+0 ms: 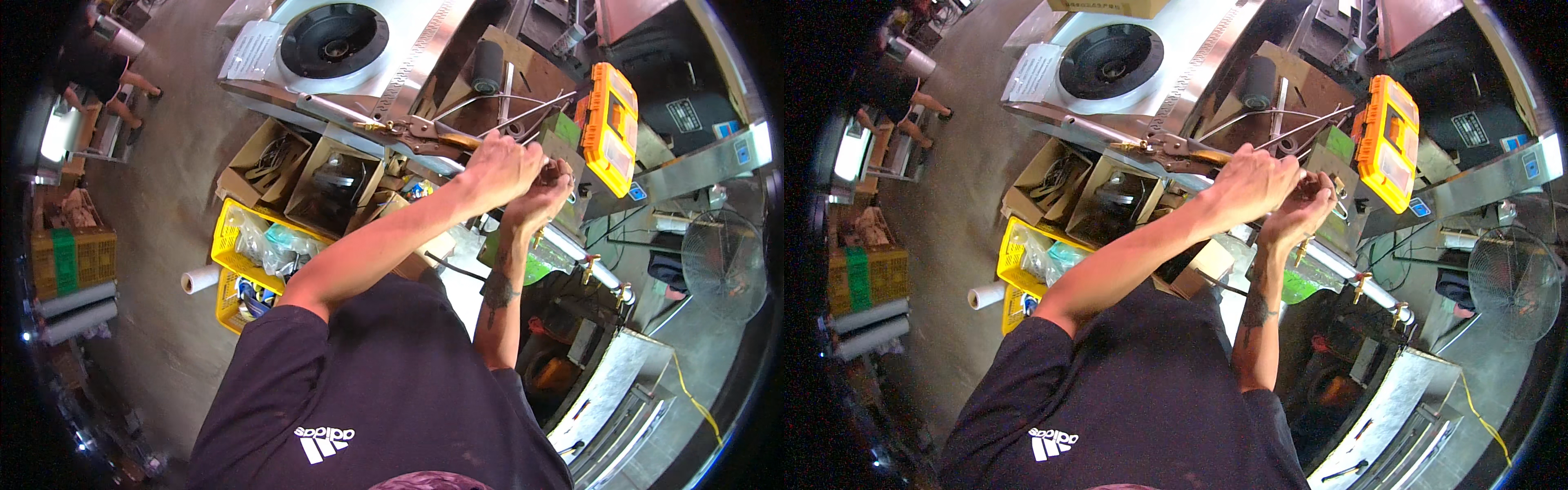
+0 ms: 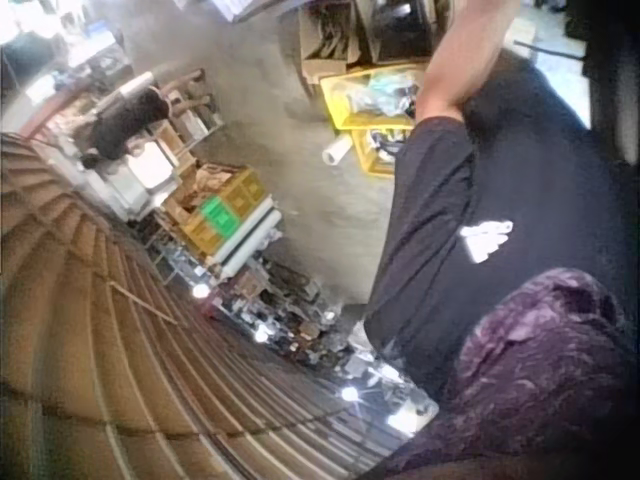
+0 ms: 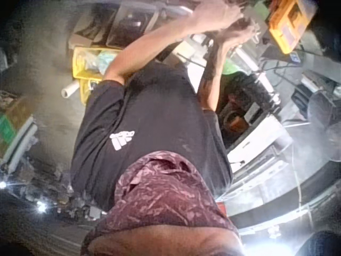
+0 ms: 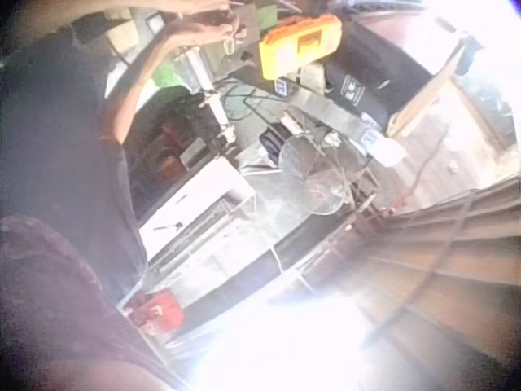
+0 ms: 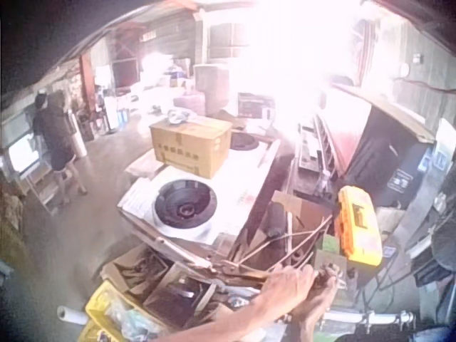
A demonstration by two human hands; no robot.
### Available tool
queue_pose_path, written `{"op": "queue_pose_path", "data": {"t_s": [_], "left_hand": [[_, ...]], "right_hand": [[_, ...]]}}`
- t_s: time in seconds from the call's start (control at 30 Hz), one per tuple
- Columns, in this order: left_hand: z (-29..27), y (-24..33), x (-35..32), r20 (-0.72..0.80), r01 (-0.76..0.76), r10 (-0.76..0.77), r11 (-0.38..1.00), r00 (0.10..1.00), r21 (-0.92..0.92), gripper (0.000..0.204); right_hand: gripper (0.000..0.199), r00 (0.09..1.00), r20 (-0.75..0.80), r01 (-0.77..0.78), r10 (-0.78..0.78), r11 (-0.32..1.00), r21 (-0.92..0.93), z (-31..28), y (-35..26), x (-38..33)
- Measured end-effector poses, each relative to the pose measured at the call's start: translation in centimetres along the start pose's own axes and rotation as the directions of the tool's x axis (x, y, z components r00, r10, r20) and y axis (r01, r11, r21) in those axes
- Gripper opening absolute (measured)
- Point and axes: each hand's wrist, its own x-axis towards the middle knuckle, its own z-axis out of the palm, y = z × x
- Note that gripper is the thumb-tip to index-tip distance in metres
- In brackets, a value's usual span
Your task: The person uses pliers to tighten brass fittings onto a metal pipe. They apply a red sealant to a small brass component and attach it to the pipe, then continue tightening multiple fittings along the pipe.
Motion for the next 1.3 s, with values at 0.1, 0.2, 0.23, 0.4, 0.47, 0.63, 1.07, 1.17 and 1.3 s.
{"op": "queue_pose_path", "data": {"t_s": [0.1,0.2,0.23,0.4,0.47,0.63,1.07,1.17,1.3], "left_hand": [[-0.9,0.9,-2.2,0.078,-0.048,0.044,0.997,0.996,0.055,0.017],[-1.4,1.6,-4.4,0.062,-0.100,0.092,0.984,0.994,0.147,0.019],[-1.5,1.8,-5.1,0.043,-0.118,0.113,0.979,0.993,0.165,0.019],[-2.5,2.4,-8.2,-0.049,-0.169,0.180,0.970,0.983,0.175,0.015],[-2.5,2.8,-9.5,-0.066,-0.140,0.154,0.974,0.986,0.180,0.016],[-3.8,2.4,-13.7,-0.080,-0.204,0.219,0.966,0.972,0.159,0.015],[-8.9,-4.7,-24.2,-0.109,-0.390,0.381,0.917,0.918,-0.078,0.012],[-11.9,-6.3,-24.9,-0.091,-0.357,0.347,0.926,0.933,-0.126,0.017],[-14.5,-7.7,-26.2,-0.238,-0.262,0.193,0.916,0.952,-0.305,0.019]], "right_hand": [[0.028,0.991,0.117,-0.044,0.062,0.988,-0.146,0.3,-3.4,-1.4],[0.026,0.932,0.293,-0.088,0.212,0.918,-0.386,1.5,-6.9,-2.6],[0.026,0.906,0.363,-0.023,0.219,0.880,-0.474,1.4,-7.5,-2.7],[0.030,0.749,0.527,0.136,0.401,0.685,-0.716,3.1,-10.9,-3.6],[0.032,0.659,0.577,0.207,0.483,0.622,-0.755,4.1,-11.7,-3.5],[0.041,0.298,0.680,0.161,0.670,0.667,-0.728,6.4,-11.6,-4.2],[0.041,-0.603,0.596,0.795,0.530,0.339,0.503,14.1,-2.6,-11.9],[0.024,-0.645,0.686,0.732,0.336,0.531,0.428,15.1,0.6,-12.5],[0.020,-0.639,0.688,0.730,0.344,0.552,0.403,15.2,3.0,-13.4]]}}
